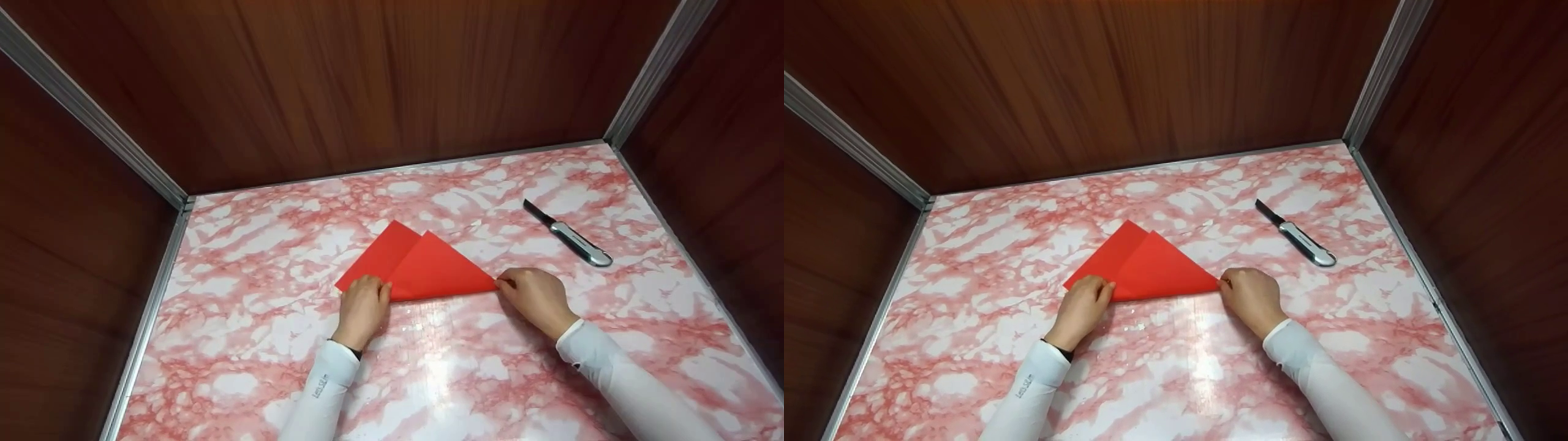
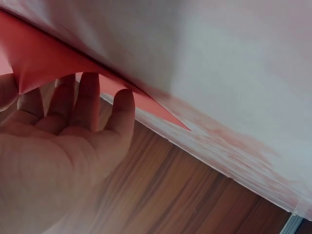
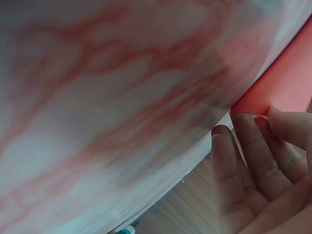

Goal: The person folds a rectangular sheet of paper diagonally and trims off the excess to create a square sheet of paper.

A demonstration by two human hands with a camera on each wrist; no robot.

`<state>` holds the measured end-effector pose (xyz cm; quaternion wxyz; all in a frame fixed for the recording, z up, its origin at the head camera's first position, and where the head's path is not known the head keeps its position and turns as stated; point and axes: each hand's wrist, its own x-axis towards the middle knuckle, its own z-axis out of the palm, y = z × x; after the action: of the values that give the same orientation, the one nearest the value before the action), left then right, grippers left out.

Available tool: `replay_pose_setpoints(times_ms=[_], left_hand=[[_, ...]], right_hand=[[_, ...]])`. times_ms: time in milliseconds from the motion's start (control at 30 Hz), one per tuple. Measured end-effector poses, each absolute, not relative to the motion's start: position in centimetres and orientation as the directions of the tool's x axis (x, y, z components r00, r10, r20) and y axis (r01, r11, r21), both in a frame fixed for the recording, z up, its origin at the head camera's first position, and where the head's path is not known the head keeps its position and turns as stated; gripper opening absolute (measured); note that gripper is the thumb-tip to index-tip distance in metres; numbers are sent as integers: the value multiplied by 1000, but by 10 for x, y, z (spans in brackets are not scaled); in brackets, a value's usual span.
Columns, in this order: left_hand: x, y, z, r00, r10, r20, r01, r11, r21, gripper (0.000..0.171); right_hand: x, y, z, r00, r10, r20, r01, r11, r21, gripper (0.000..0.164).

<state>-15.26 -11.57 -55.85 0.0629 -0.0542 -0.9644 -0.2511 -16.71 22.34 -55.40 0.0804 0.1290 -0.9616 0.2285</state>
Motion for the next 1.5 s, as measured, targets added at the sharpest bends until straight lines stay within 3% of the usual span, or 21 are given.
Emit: replay_pose_setpoints(times_ms=[433, 567, 733, 867, 1000, 1200, 1400, 1500], left_hand=[[-167, -104, -565, -997, -9, 80, 14, 958, 285, 32], [-169, -101, -568, -994, -10, 108, 17, 969, 245, 31], [-169, -101, -573, -980, 77, 182, 124, 957, 263, 23], [-168, -104, -575, -938, 280, 204, 331, 899, 289, 47], [-164, -103, -575, -881, 443, 164, 472, 838, 275, 55], [-154, -98, -569, -836, 542, 83, 549, 828, 118, 57], [-149, -94, -565, -841, 540, -39, 515, 820, 248, 54], [-147, -92, -566, -845, 529, -79, 500, 834, 234, 55]], right_hand=[[-170, 223, -555, -968, -199, 154, -248, 859, -448, 9], [-172, 222, -554, -965, -201, 166, -255, 858, -446, 9], [-172, 223, -552, -967, -199, 160, -251, 864, -437, 9], [-172, 223, -552, -970, -194, 149, -240, 868, -434, 8], [-171, 222, -552, -974, -187, 132, -226, 871, -437, 10], [-170, 221, -553, -975, -189, 118, -222, 872, -437, 10], [-168, 221, -553, -973, -194, 129, -231, 869, -437, 10], [-165, 222, -553, -968, -206, 143, -248, 868, -429, 9]])
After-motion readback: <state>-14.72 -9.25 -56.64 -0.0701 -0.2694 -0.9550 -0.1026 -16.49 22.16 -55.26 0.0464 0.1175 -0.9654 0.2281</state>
